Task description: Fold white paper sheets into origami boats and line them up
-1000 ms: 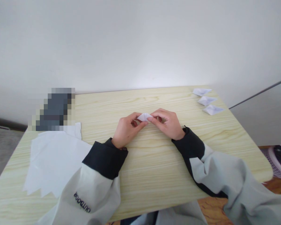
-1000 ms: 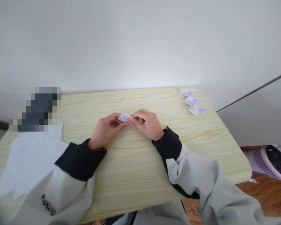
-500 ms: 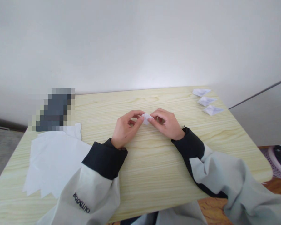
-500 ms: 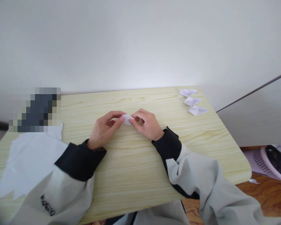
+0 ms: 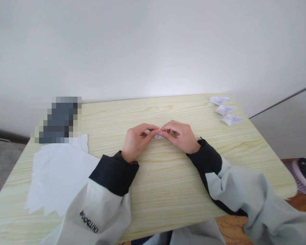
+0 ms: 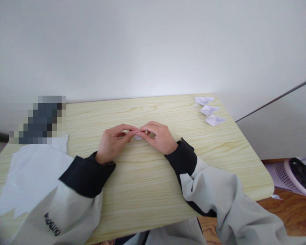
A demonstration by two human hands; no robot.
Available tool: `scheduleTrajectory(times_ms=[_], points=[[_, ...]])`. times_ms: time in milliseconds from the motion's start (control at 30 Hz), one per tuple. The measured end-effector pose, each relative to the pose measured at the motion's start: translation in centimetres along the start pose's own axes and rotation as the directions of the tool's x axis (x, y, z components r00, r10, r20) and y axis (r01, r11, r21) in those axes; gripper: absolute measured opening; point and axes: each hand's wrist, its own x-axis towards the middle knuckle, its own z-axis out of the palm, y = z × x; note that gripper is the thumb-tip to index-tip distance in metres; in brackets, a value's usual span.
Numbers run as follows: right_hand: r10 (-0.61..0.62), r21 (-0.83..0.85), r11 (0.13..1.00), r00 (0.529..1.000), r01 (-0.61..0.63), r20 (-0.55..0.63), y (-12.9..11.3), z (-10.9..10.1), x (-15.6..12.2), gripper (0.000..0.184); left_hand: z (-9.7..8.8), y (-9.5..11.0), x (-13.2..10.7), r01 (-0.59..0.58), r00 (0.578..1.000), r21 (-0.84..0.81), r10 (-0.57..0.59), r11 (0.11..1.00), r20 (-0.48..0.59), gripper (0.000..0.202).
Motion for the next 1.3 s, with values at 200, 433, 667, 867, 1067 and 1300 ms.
scheduleTrajectory(times_ms=[200,433,667,867,1067,1300], points=[[-0.034,-0.043,0.999,0.999,0.033,-0.015,-0.1,0.0,-0.1,0.014,0.0,0.3,-0.1,-0.063,0.998,0.046,0.063,0.997,-0.001,0.02],[0.024,-0.041,0.999,0.995,-0.028,-0.102,-0.3,-0.1,0.0,0.014,0.0,0.0,-0.1,-0.036,0.996,-0.005,0.036,0.999,-0.08,0.019],[0.224,0.187,0.964,0.955,-0.187,-0.197,0.2,0.1,-0.2,0.016,0.3,-0.1,0.1,0.069,0.984,-0.308,-0.116,0.949,-0.136,0.021],[0.369,0.341,0.897,0.902,-0.281,-0.226,0.3,0.3,-0.2,0.018,0.5,-0.1,0.2,0.077,0.971,-0.482,-0.176,0.873,-0.164,0.022],[0.425,0.455,0.835,0.887,-0.308,-0.179,0.6,0.5,-0.4,0.024,0.4,-0.3,0.5,0.051,0.966,-0.525,-0.176,0.85,-0.191,0.026],[0.359,0.313,0.906,0.909,-0.285,-0.213,0.4,0.2,-0.4,0.019,0.1,-0.8,0.2,-0.109,0.991,-0.26,0.085,0.959,-0.102,0.019]])
